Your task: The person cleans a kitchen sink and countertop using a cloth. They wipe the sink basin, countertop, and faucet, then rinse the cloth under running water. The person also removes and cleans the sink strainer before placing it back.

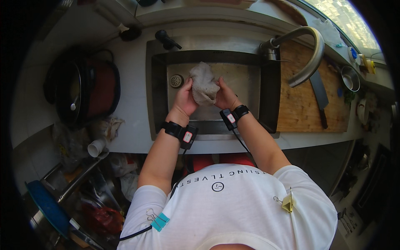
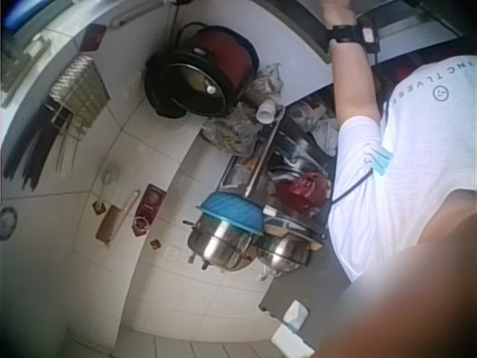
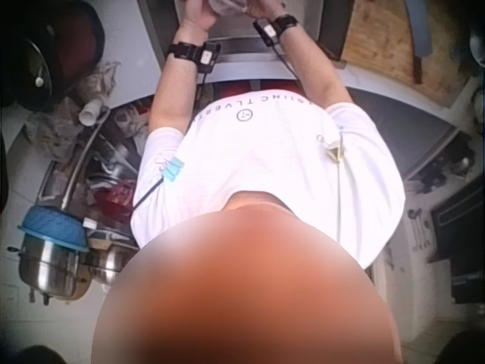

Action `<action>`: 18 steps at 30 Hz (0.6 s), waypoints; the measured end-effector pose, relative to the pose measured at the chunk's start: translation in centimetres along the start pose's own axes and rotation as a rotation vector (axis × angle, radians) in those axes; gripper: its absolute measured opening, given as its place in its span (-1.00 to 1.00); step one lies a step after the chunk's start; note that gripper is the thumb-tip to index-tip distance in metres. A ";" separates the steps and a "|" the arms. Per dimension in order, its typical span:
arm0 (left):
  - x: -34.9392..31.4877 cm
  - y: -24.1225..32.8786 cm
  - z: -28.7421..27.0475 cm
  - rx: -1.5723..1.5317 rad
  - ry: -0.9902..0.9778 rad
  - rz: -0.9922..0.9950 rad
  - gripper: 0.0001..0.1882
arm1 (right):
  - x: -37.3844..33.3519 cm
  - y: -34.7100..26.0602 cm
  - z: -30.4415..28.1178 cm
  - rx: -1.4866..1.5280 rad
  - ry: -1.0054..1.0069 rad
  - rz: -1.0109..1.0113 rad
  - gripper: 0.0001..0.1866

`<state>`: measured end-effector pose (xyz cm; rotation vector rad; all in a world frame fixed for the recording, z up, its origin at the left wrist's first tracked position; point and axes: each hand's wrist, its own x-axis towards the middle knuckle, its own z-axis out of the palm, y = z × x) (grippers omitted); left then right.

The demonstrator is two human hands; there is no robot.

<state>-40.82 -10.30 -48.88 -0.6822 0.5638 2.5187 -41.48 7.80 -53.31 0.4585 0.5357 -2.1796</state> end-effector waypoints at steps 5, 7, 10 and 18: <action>0.2 -1.1 -1.1 0.773 0.203 0.138 -0.43 | 1.1 -0.9 2.0 -0.281 0.040 -0.092 -0.56; 0.2 -0.1 -1.0 0.954 0.125 0.166 -0.44 | 1.8 -0.7 3.2 -0.442 0.158 -0.138 -0.60; 0.2 4.7 0.1 1.370 0.269 0.287 -0.51 | 2.8 -1.2 5.0 -0.310 0.228 -0.154 -0.58; 8.1 18.0 5.8 1.815 0.363 1.396 -0.61 | 6.6 -4.1 9.4 -0.340 0.101 -0.311 -0.55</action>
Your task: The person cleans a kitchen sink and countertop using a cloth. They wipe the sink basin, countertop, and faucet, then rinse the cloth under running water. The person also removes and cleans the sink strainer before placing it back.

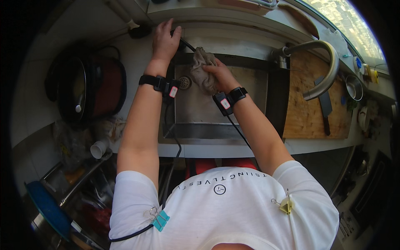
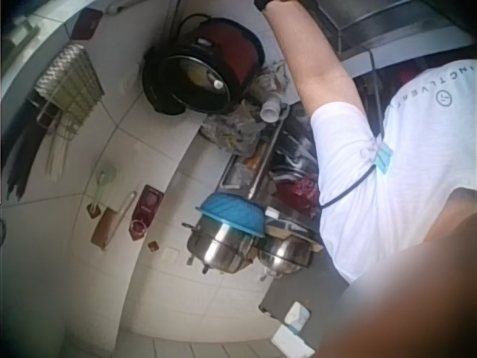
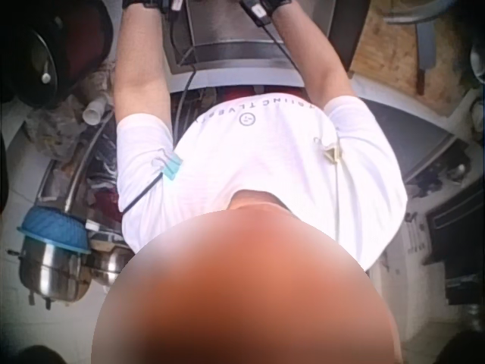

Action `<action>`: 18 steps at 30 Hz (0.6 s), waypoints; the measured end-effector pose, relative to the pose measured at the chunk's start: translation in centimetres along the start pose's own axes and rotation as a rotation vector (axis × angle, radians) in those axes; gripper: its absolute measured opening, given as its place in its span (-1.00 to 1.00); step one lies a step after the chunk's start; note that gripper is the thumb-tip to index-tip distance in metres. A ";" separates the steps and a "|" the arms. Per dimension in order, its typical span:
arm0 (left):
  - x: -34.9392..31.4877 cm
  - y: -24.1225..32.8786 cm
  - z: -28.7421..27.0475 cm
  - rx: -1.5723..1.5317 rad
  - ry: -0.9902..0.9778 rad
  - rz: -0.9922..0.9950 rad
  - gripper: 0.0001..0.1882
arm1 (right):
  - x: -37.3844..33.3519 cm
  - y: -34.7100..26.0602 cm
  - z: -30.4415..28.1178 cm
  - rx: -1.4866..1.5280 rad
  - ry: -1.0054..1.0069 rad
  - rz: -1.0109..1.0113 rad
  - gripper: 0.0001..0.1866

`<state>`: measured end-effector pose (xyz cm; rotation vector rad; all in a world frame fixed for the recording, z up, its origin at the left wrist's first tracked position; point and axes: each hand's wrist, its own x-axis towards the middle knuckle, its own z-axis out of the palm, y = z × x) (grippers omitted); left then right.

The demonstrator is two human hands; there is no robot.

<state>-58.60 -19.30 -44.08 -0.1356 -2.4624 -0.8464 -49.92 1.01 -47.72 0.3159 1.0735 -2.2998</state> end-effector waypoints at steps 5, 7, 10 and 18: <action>0.0 -2.6 3.1 -0.105 -0.280 -0.268 -0.53 | 2.0 -0.5 0.8 -0.020 -0.051 -0.004 -0.50; -0.1 -3.3 3.6 -0.084 -0.254 -0.209 -0.54 | 2.4 -0.4 0.7 0.010 -0.087 -0.016 -0.49; -0.4 -3.9 3.9 -0.136 -0.239 -0.174 -0.55 | 2.4 -0.3 0.4 0.055 -0.112 -0.019 -0.48; 0.1 -2.4 2.9 -0.087 -0.231 -0.255 -0.52 | 0.0 -1.6 0.1 -0.033 -0.090 -0.019 -0.46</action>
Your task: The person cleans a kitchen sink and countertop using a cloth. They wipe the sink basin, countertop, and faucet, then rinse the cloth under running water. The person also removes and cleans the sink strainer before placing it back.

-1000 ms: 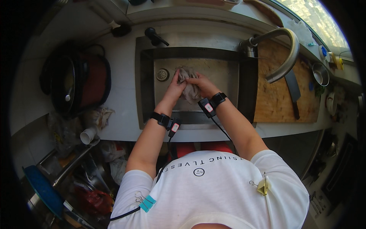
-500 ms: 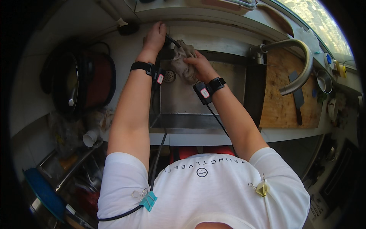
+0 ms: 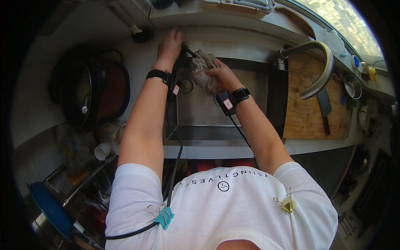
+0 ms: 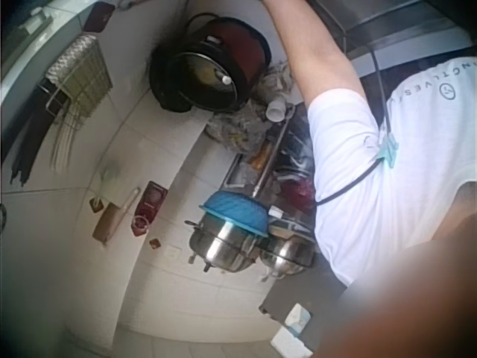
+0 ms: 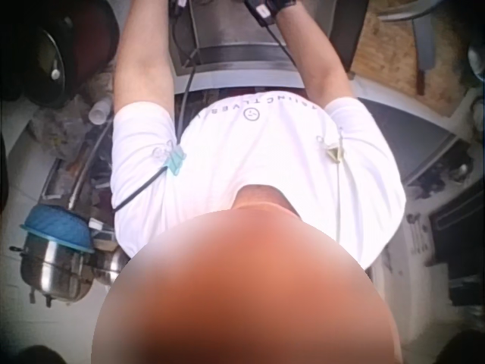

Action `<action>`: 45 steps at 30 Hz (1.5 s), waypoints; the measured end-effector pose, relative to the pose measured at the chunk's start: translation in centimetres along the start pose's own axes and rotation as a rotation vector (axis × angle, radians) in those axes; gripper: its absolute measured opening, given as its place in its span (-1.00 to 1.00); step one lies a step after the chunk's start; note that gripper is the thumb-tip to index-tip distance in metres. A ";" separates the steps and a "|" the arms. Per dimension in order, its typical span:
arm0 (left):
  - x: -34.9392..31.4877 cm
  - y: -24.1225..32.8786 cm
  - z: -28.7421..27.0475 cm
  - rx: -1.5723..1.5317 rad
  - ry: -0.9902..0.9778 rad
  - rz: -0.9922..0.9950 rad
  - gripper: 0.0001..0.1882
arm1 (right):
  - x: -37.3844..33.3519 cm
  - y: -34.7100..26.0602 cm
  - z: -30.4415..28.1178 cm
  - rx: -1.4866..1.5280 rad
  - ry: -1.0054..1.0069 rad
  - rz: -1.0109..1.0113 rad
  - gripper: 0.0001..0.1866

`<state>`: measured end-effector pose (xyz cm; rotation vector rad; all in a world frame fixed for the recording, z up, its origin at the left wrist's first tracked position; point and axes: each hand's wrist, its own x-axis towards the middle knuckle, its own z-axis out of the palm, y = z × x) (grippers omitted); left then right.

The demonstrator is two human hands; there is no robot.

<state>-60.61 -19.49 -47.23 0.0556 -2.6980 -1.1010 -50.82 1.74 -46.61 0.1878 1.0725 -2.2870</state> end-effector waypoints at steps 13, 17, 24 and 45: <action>-19.9 -7.3 8.1 0.394 -0.319 -0.429 -0.30 | -10.1 1.8 -8.5 0.009 0.270 0.103 -0.45; -19.0 -8.2 9.4 0.400 -0.442 -0.504 -0.18 | -12.4 2.3 -9.7 0.013 0.336 0.129 -0.47; -18.0 -7.4 9.9 0.152 -0.526 -0.466 -0.12 | -13.1 2.0 -9.9 0.018 0.322 0.098 -0.51; -19.8 17.8 -2.4 -1.508 -0.495 -0.610 -0.14 | -16.3 -5.8 -1.4 -0.428 0.158 -0.262 -0.50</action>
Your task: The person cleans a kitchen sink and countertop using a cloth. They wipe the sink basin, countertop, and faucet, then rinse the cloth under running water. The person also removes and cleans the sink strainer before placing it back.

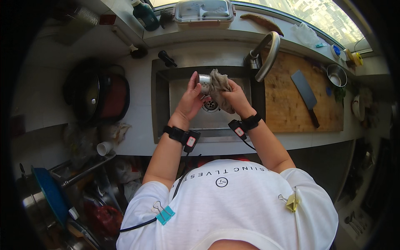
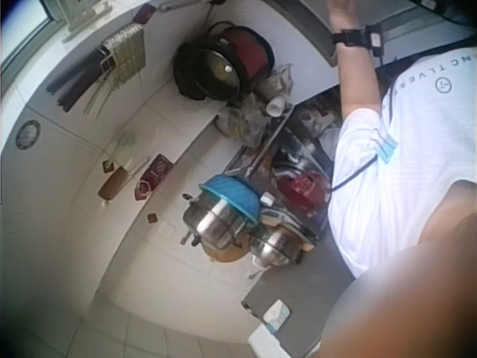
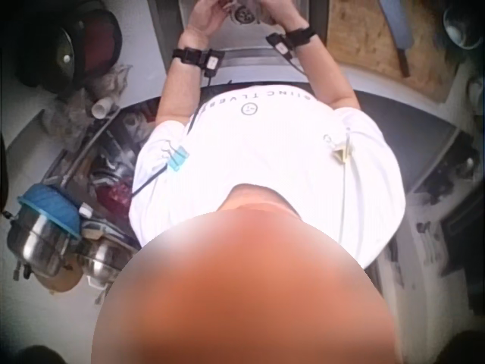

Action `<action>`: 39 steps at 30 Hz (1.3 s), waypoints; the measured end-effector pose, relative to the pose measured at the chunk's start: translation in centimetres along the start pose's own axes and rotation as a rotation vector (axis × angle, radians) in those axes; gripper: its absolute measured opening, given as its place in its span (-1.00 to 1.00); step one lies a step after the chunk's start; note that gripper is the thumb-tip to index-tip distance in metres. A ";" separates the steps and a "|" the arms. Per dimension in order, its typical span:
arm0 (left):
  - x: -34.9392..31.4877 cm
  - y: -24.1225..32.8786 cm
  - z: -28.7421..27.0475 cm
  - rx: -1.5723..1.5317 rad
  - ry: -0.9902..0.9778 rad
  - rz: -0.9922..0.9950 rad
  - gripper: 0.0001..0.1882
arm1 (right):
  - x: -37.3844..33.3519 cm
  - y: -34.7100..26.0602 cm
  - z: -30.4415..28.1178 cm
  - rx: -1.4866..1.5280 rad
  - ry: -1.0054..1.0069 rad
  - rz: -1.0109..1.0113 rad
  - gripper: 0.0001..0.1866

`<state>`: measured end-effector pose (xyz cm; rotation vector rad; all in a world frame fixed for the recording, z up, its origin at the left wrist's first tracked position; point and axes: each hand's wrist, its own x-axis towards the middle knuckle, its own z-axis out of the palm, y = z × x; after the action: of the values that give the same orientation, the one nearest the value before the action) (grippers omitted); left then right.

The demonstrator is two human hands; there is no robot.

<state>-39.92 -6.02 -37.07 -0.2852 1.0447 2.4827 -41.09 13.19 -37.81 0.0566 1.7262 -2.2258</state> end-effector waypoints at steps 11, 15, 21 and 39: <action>-0.4 -1.7 2.2 0.178 0.139 0.208 -0.49 | 0.6 -0.6 0.6 -0.478 0.065 -0.313 -0.48; 0.4 -2.9 3.0 -0.129 0.160 0.242 -0.67 | 0.1 -0.7 1.5 -0.719 0.187 -0.506 -0.50; 1.1 -3.1 4.0 -0.344 0.250 0.373 -0.74 | -3.1 -0.4 3.3 -0.835 0.223 -0.696 -0.52; -1.3 -2.3 9.2 -0.023 0.326 0.436 -0.54 | -3.0 -3.7 0.9 -0.996 0.151 -0.772 -0.60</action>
<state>-37.93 1.58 -31.65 -0.5334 1.3263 2.9044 -39.15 13.84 -33.39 -0.7947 3.1032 -1.4416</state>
